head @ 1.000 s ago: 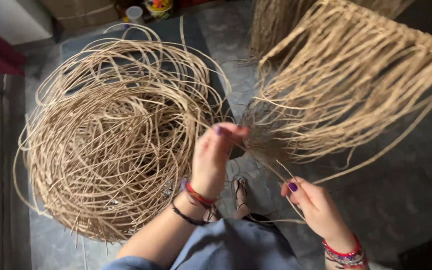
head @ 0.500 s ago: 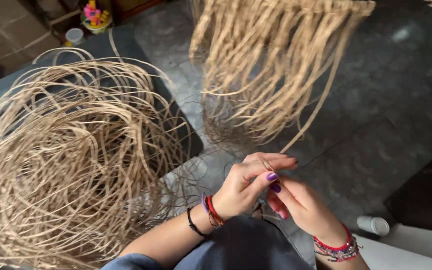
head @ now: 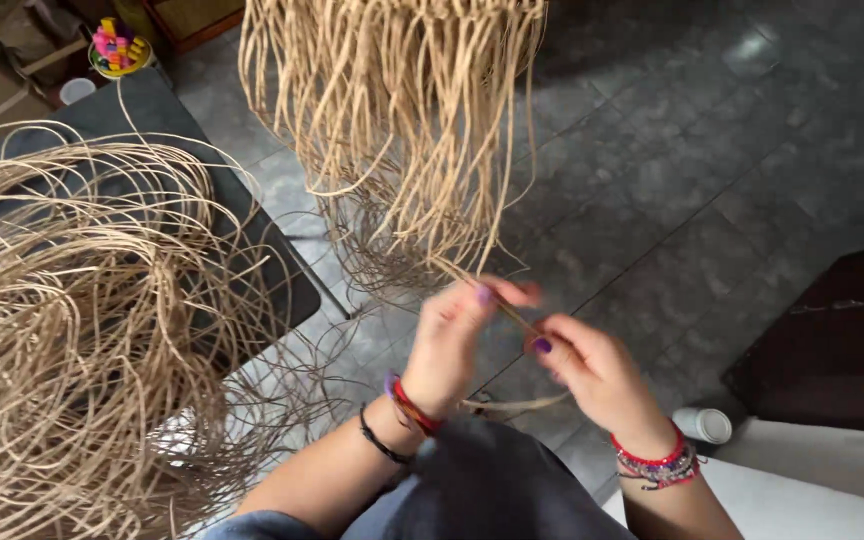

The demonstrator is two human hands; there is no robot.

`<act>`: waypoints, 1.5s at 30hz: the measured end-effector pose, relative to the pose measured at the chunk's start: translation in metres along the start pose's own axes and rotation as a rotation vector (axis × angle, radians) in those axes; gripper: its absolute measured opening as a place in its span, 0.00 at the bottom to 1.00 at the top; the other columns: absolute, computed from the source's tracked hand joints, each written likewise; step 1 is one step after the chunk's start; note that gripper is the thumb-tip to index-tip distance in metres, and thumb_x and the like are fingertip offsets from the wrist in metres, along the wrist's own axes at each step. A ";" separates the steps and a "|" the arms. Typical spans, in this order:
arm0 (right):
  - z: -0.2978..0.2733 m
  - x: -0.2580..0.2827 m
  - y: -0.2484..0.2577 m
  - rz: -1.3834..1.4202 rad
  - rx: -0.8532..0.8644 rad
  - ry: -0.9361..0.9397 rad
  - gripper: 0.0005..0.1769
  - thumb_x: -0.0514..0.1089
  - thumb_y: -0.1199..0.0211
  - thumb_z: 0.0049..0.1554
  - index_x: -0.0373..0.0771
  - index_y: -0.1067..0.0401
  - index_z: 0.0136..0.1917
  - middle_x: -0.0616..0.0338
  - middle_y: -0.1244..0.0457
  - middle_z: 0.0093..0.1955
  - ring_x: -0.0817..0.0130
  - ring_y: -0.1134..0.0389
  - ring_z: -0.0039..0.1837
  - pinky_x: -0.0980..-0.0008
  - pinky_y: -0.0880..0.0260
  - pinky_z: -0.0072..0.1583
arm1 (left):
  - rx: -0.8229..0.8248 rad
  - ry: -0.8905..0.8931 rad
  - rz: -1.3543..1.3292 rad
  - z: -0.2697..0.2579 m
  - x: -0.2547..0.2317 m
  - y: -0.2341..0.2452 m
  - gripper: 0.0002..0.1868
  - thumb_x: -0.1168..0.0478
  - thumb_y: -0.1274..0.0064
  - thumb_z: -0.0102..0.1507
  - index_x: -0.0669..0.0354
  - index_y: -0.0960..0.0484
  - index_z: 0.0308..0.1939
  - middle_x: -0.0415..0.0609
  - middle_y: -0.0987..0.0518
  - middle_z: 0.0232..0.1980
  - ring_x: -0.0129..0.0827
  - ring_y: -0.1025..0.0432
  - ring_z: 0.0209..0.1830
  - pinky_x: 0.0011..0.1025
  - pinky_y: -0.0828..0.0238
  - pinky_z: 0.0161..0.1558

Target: Weaving wicker strands onto a circular furniture frame

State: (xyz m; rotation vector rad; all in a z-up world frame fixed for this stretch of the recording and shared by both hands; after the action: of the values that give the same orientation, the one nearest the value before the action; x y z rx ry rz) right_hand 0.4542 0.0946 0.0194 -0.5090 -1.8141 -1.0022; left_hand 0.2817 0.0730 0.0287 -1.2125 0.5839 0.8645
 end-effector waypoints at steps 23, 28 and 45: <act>-0.029 0.009 0.167 -0.545 -0.234 0.342 0.07 0.38 0.37 0.59 0.40 0.18 0.45 0.64 0.27 0.45 0.75 0.27 0.45 0.74 0.31 0.51 | 0.057 0.099 1.971 0.002 -0.006 0.024 0.08 0.64 0.52 0.62 0.43 0.27 0.42 0.35 0.25 0.27 0.33 0.24 0.20 0.38 0.35 0.15; -0.018 -0.005 0.154 -0.558 -0.142 0.401 0.09 0.37 0.40 0.59 0.42 0.19 0.46 0.65 0.28 0.45 0.73 0.26 0.44 0.73 0.31 0.48 | 0.118 0.007 1.622 0.005 -0.019 0.018 0.23 0.54 0.43 0.62 0.55 0.27 0.58 0.51 0.20 0.48 0.47 0.24 0.42 0.44 0.32 0.43; 0.005 -0.013 0.138 -0.639 -0.075 0.335 0.06 0.41 0.41 0.60 0.42 0.23 0.44 0.68 0.26 0.42 0.73 0.25 0.43 0.71 0.32 0.48 | 0.145 0.228 1.545 -0.019 0.003 0.009 0.16 0.59 0.56 0.68 0.50 0.23 0.59 0.50 0.13 0.37 0.49 0.19 0.28 0.46 0.25 0.28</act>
State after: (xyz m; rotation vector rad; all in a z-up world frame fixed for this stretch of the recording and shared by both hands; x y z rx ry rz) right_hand 0.5547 0.1792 0.0633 0.2164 -1.6587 -1.4842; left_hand 0.2770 0.0568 0.0167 -0.5414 1.8144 1.8862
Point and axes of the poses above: each hand's wrist, its own z-axis towards the middle knuckle, its own y-axis out of the back of the hand, x = y × z, the point moved 4 cm from there along z, towards the middle knuckle
